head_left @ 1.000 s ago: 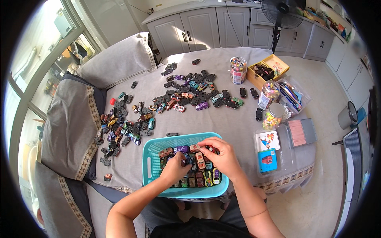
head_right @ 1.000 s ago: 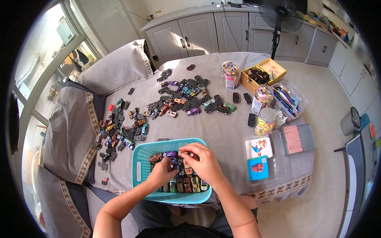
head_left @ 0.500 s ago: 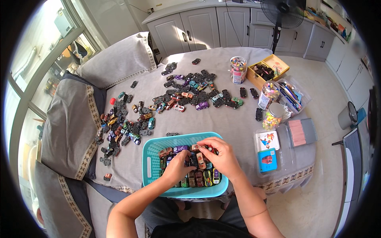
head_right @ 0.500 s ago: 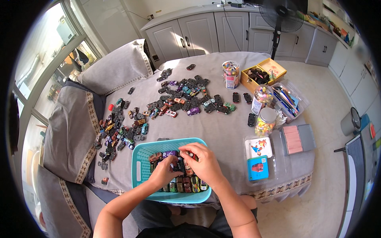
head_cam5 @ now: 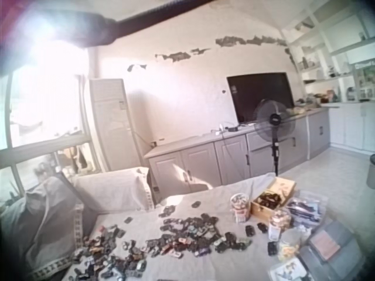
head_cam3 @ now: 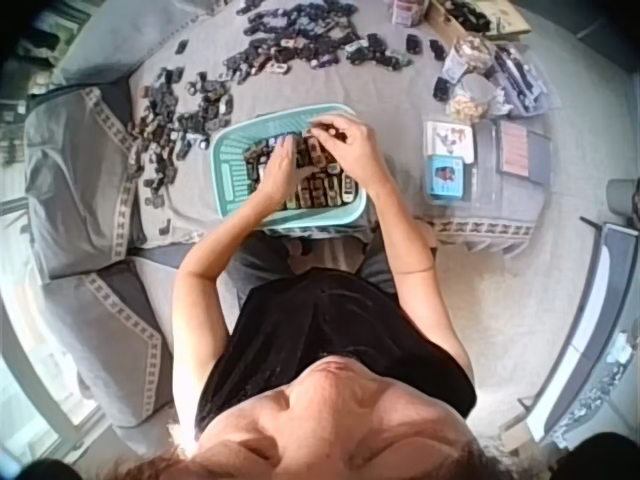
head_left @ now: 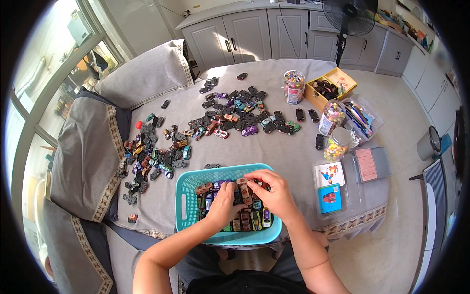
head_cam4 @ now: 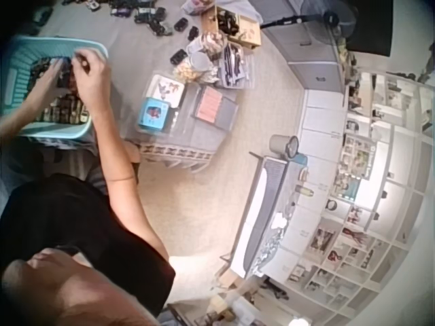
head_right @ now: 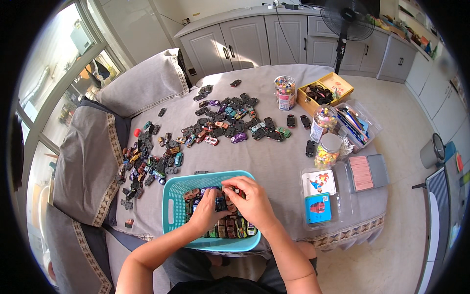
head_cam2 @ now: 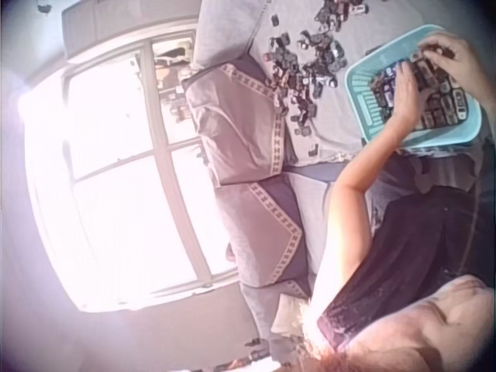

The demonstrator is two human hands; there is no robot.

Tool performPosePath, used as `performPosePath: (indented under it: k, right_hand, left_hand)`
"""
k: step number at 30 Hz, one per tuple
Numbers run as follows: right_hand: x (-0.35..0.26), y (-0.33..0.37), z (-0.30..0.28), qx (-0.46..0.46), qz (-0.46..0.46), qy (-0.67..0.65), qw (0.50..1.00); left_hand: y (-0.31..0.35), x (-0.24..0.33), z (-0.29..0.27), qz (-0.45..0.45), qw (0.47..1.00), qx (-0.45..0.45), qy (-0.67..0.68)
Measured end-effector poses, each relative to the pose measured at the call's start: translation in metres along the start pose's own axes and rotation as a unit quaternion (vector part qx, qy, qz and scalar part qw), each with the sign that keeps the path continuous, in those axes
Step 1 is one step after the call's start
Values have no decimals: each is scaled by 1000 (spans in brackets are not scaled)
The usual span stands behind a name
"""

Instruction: The person sits at a table and organizes a large collection of toy cars. They pick up individual cars from a pile on the table and place them into a light blue plastic basket, arranging them in rows. The person continues this process, filling the basket with the toys.

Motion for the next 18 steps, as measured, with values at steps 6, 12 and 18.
performPosePath:
  k: [6,12,18]
  right_hand:
    - [0,0,1,-4,-1,6,1000]
    - [6,3,5,-8,14,25,1000]
    - [11,7,7,2,72,-13,997]
  left_hand:
    - [1,-3,-12,-13,999,13,28]
    - [15,-21,-26,-62,998,-4,22]
    - [41,-14,-108,19,966,248,-67]
Point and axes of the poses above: each hand's wrist, its own y-axis away from the middle knuckle, its own z-axis out of the palm, x = y × z, the point moved 7 cm from there along -y, towards the middle knuckle, and after that the axes turned 4 degrees about -z, right-handed, at the moved point
